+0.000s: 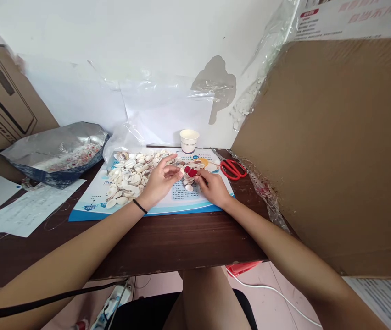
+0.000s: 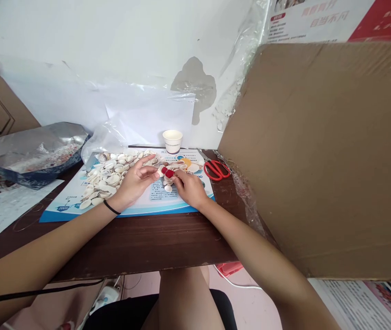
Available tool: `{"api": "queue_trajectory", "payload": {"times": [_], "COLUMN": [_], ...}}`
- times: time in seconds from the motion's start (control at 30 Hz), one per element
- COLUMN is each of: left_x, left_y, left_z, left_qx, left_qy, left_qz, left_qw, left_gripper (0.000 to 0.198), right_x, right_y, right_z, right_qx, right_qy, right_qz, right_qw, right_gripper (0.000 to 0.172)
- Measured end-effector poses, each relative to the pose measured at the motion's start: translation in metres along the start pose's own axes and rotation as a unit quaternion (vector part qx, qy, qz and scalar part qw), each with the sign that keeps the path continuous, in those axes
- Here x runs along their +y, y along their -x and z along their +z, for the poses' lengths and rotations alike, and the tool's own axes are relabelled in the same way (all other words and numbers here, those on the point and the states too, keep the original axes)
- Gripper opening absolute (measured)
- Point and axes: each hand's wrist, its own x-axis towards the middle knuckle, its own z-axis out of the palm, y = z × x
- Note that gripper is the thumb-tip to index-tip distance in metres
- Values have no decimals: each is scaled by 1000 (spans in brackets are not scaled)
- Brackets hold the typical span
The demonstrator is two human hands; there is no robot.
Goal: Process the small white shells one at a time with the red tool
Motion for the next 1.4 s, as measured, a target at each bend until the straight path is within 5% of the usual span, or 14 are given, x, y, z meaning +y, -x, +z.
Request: {"api": "queue_trajectory", "payload": {"times": [0.4,0.8,0.97,1.17,1.4], "left_x": [5,-3,-1,-1,-1], "left_y": [3,2,3,3,4], "left_z": [-2,-6,-5,-2,-1], "left_qx": [0,-41,-38,-35,-25], "left_qy": [-167,-399,-397,-367,-320], "left_qz": [119,281,287,274,192], "left_qw": [979,872,871,888,928], "left_gripper": [67,59,54,51,52], "right_x": [-1,0,-1,6,-1], "right_y": [1,3,2,-1,0], "right_z": [-3,-2,-1,-1,-7], "right_qx": [-10,29,14,69,36], "right_qy": [89,75,104,84,42], "right_qz": [-79,-104,-91,62,-46], "right_qw": [993,991,990,992,997], "right_gripper": [31,36,33,32,35]}}
